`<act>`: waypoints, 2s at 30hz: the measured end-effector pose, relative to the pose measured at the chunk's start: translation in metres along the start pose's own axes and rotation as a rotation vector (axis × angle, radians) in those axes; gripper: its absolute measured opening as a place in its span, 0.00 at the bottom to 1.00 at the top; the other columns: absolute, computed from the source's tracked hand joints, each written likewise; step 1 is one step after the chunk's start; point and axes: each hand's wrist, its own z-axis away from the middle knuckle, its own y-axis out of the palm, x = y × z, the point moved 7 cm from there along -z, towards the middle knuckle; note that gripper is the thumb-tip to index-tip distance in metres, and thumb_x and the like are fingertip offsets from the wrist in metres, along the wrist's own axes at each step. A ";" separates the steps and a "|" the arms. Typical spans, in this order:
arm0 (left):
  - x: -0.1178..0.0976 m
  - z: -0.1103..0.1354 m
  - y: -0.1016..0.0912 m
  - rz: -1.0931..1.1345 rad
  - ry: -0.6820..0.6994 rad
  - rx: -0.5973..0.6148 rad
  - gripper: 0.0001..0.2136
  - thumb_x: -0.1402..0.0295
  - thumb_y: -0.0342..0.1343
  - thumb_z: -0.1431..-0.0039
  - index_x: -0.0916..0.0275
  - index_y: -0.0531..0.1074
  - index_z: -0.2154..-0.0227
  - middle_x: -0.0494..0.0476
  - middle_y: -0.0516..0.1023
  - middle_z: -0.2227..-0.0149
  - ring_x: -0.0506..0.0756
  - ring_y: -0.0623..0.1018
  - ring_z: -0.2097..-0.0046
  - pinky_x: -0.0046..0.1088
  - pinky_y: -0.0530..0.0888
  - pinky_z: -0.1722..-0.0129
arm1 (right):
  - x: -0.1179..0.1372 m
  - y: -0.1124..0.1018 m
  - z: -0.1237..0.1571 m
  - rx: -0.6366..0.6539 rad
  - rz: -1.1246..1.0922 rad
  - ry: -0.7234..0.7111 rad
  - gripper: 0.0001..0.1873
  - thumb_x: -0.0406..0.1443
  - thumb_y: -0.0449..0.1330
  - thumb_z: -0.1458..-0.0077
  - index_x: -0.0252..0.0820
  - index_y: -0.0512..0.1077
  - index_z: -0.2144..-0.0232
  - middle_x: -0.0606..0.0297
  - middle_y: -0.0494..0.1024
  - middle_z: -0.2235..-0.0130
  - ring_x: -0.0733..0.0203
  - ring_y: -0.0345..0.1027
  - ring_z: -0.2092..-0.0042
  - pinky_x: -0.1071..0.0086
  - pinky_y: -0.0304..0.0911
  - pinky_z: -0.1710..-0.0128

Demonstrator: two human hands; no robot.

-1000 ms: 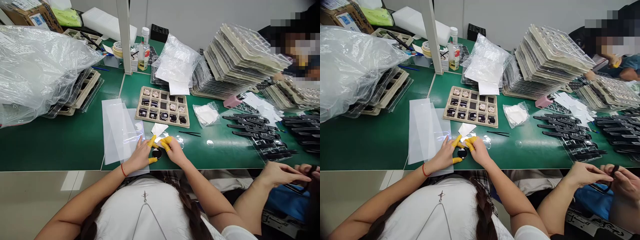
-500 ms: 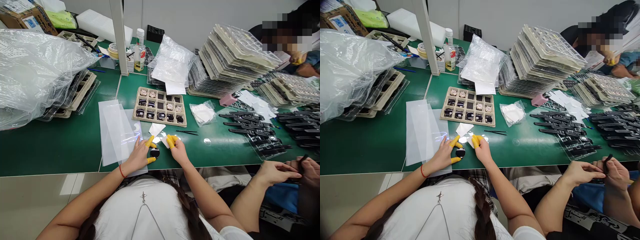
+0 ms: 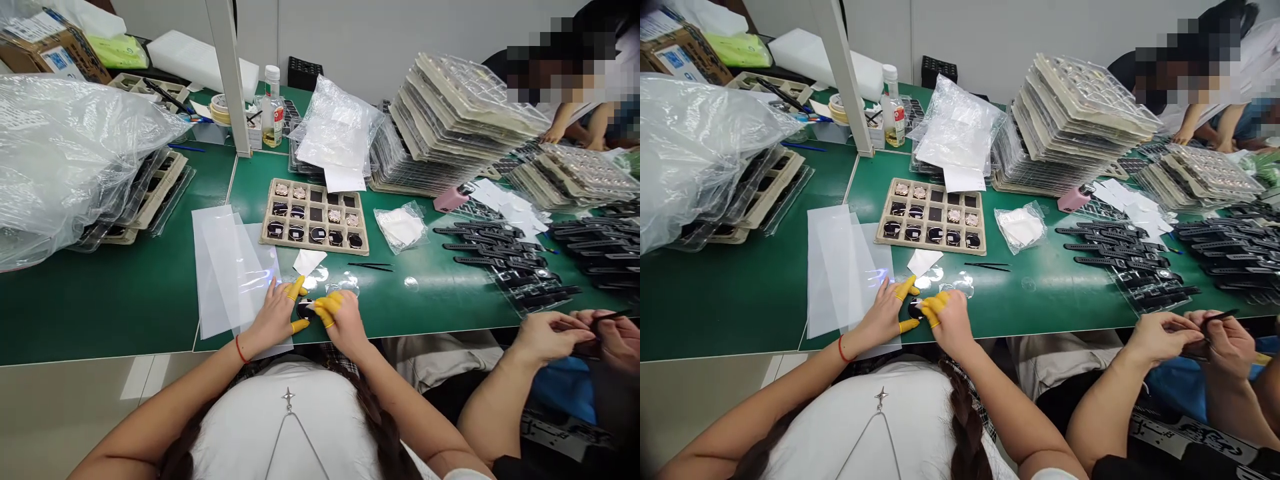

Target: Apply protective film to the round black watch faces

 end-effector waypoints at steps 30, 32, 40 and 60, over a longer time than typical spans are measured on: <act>0.045 -0.219 -0.076 -0.201 -0.103 -0.092 0.25 0.68 0.56 0.44 0.65 0.61 0.44 0.65 0.69 0.46 0.62 0.65 0.42 0.42 0.59 0.42 | -0.091 -0.014 0.029 -0.533 -0.103 0.278 0.15 0.38 0.49 0.39 0.44 0.70 0.54 0.54 0.75 0.57 0.49 0.67 0.52 0.48 0.66 0.53; 0.044 -0.227 -0.068 -0.231 -0.123 -0.087 0.20 0.67 0.54 0.41 0.66 0.64 0.46 0.64 0.70 0.48 0.61 0.66 0.43 0.44 0.61 0.43 | -0.093 -0.017 0.028 -0.566 -0.109 0.290 0.15 0.38 0.49 0.39 0.44 0.71 0.55 0.54 0.75 0.56 0.48 0.67 0.52 0.47 0.66 0.53; 0.009 -0.262 -0.031 -0.311 -0.205 0.007 0.13 0.63 0.54 0.39 0.66 0.69 0.55 0.60 0.71 0.53 0.58 0.72 0.51 0.44 0.70 0.51 | -0.092 -0.017 0.026 -0.579 -0.116 0.279 0.14 0.37 0.49 0.40 0.44 0.72 0.56 0.56 0.77 0.59 0.49 0.68 0.53 0.49 0.68 0.55; -0.024 -0.031 -0.031 0.355 -0.042 -0.068 0.22 0.77 0.54 0.48 0.61 0.63 0.49 0.60 0.70 0.55 0.58 0.71 0.54 0.40 0.70 0.53 | -0.031 0.016 -0.016 -0.040 -1.309 0.547 0.18 0.46 0.66 0.56 0.43 0.73 0.64 0.63 0.77 0.63 0.58 0.71 0.62 0.63 0.66 0.57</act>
